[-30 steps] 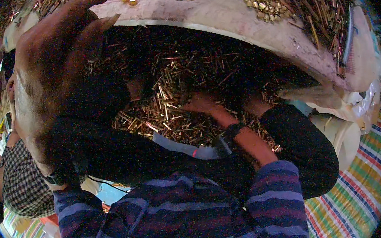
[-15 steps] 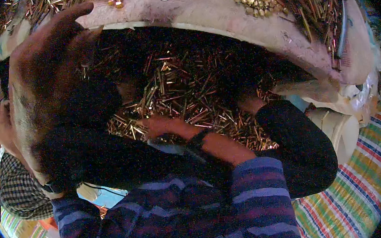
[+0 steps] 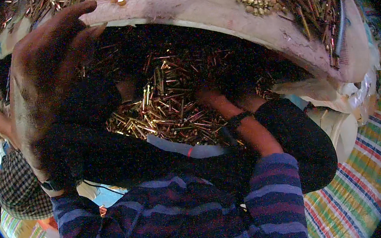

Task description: The person sits cross-legged on the floor and assembles small brass-colored metal tubes and washers by hand. They pick up a tube, insert a washer, and place the assembled unit on a nearby pile. Another person is visible working alongside them.

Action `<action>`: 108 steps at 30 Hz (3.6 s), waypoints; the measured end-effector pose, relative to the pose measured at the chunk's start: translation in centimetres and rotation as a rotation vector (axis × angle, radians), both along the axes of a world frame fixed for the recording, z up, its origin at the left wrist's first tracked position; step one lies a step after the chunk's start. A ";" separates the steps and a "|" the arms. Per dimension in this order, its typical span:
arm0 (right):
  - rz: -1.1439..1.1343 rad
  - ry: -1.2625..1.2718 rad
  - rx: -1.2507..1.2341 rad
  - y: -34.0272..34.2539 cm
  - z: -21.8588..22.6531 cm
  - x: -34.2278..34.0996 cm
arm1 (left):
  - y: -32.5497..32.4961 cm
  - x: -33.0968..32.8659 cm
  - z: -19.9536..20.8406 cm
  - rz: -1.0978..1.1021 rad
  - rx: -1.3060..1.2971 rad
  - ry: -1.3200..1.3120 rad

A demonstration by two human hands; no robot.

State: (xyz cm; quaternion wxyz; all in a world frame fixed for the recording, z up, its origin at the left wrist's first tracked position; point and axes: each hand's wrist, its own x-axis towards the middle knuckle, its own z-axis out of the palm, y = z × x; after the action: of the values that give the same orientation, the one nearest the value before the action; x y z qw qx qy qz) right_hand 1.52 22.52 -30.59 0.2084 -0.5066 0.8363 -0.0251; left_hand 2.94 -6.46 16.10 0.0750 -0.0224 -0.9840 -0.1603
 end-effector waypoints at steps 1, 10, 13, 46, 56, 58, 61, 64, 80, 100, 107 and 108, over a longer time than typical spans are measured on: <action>-0.007 -0.004 0.081 -0.2 -0.4 0.0 | -0.3 -0.2 -0.3 -0.004 0.034 0.021; -0.087 -0.036 -0.214 -0.5 -0.9 3.3 | -2.3 -0.1 -2.1 -0.151 0.056 0.123; -0.021 0.035 -0.189 -1.2 -0.2 2.7 | -2.7 -0.2 -2.2 -0.144 0.095 0.134; -0.028 -0.557 0.601 6.7 6.3 0.2 | -3.2 2.5 -1.2 -0.106 0.127 0.209; -0.048 0.125 0.062 0.7 -1.7 -0.8 | -3.6 0.8 -1.5 -0.190 0.135 0.187; -0.053 0.166 0.029 0.7 -3.1 -1.1 | -3.5 1.0 -1.2 -0.133 0.064 0.105; -0.074 0.100 0.061 0.4 -3.6 -1.7 | -3.2 0.6 -1.0 -0.103 0.082 0.038; -0.066 0.053 0.067 0.2 -2.7 -2.2 | -3.0 0.2 -1.0 -0.167 0.079 0.133; 0.137 -0.477 0.386 9.9 6.5 1.5 | -2.9 -0.1 -0.7 -0.151 0.140 0.111; 0.863 -1.366 -1.150 -15.5 53.7 8.2 | -3.8 -1.3 -1.5 -0.114 0.249 -0.163; 1.055 -1.366 -1.200 -15.5 55.7 11.1 | 0.4 0.7 1.9 0.015 0.411 -0.159; 1.051 -1.378 -1.196 -15.1 55.8 11.0 | 0.8 0.7 1.9 -0.018 0.413 -0.137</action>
State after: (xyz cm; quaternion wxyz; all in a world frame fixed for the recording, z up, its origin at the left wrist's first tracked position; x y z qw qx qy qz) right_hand 12.52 7.41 25.23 0.3395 -0.7019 0.0635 -0.6229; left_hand 3.63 -5.63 18.03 0.0094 -0.0046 -0.9328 -0.3603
